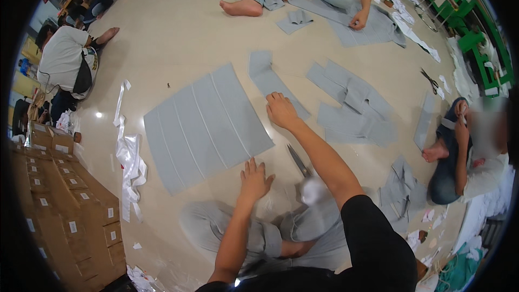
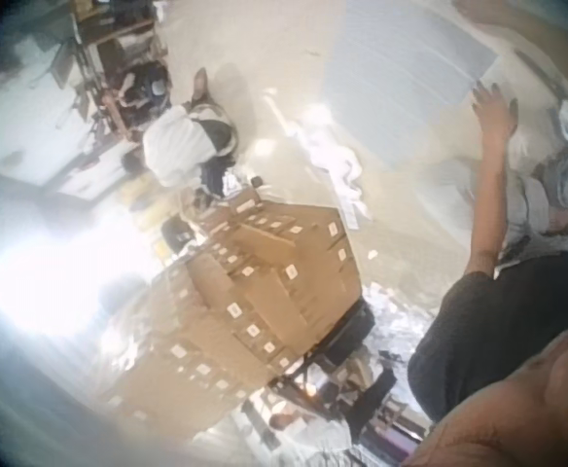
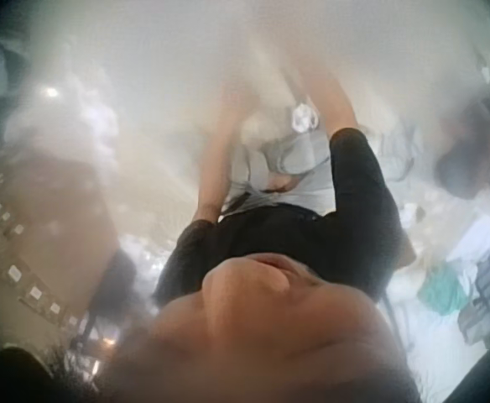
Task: The person sits on the floor and uses scissors to cut a large piece of grey fabric into smaller strips. They then fold the cut pieces and tie them together with a white string.
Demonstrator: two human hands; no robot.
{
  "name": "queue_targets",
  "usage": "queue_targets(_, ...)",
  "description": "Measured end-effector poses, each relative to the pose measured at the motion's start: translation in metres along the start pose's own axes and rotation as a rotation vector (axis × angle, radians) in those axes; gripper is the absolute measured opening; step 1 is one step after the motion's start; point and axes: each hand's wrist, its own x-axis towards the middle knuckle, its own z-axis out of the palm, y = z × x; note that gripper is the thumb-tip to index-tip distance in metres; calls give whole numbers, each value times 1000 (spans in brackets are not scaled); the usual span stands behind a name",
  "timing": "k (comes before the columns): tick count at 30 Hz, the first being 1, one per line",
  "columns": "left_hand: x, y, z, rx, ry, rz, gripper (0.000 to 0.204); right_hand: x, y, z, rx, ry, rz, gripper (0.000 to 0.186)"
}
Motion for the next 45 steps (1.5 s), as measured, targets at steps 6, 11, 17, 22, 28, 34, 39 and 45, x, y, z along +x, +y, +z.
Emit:
queue_targets(6, 6, -6, 0, -78, 122, 55, 63, -26, 78, 8, -78, 252, 46, 31)
queue_targets(11, 5, 16, -15, 6, 173, 94, 62, -64, 96, -28, -170, 166, 352, 31)
queue_targets(17, 5, 11, -127, -15, 148, 230, 64, -26, 29, -7, -3, 343, 92, 31)
queue_targets(22, 34, -146, -215, 214, 501, -13, 70, 25, -49, 44, 106, 220, -66, 39)
queue_targets(28, 33, -286, -171, 257, 424, -425, 88, 52, -83, 84, -53, -3, -156, 52)
queue_targets(34, 24, -310, -119, 187, 584, -494, 92, 70, -80, 84, -154, -61, -207, 53)
queue_targets(39, 28, -304, -125, 215, 568, -531, 92, 72, -84, 79, -200, -55, -196, 50)
queue_targets(45, 23, -316, -119, 185, 552, -546, 96, -14, -104, 49, -81, 89, -227, 44)
